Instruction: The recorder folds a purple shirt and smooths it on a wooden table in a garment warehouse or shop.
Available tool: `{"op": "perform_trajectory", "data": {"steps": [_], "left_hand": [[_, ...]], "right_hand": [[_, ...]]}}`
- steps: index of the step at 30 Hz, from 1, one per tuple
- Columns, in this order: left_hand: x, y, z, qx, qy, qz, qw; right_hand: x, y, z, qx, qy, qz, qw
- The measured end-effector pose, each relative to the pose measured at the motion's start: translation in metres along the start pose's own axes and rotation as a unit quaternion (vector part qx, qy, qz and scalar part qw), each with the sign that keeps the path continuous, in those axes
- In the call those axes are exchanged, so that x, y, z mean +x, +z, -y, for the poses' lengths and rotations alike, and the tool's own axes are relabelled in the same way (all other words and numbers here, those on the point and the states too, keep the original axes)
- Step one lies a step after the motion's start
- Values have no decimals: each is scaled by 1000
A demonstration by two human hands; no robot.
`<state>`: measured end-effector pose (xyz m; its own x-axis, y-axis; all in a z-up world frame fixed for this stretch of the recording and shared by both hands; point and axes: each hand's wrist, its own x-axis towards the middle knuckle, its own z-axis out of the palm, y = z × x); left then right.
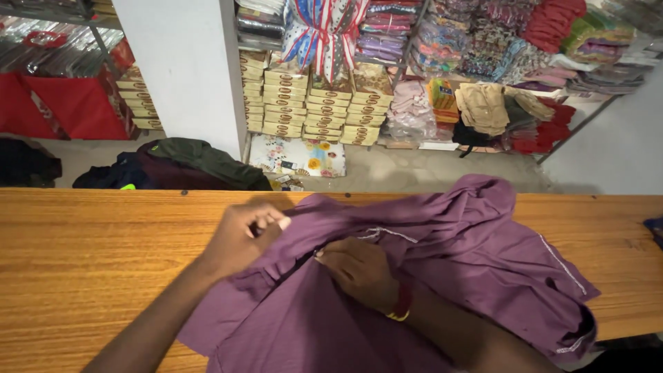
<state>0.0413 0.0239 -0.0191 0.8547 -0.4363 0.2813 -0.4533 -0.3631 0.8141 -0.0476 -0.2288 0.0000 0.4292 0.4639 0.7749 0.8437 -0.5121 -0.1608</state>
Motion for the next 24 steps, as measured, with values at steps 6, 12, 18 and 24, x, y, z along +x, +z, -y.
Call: {"op": "perform_trajectory", "data": {"steps": [6, 12, 18, 24], "left_hand": [[0, -44, -13, 204, 154, -114, 960], [0, -62, -20, 358, 170, -208, 894], [-1, -39, -17, 387, 165, -242, 874], [-14, -5, -62, 49, 42, 140, 988]], "right_hand": [[-2, 1, -1, -53, -2, 39, 998], [3, -1, 0, -49, 10, 29, 998], [-7, 2, -3, 10, 71, 22, 997], [-32, 2, -15, 36, 104, -5, 994]]}}
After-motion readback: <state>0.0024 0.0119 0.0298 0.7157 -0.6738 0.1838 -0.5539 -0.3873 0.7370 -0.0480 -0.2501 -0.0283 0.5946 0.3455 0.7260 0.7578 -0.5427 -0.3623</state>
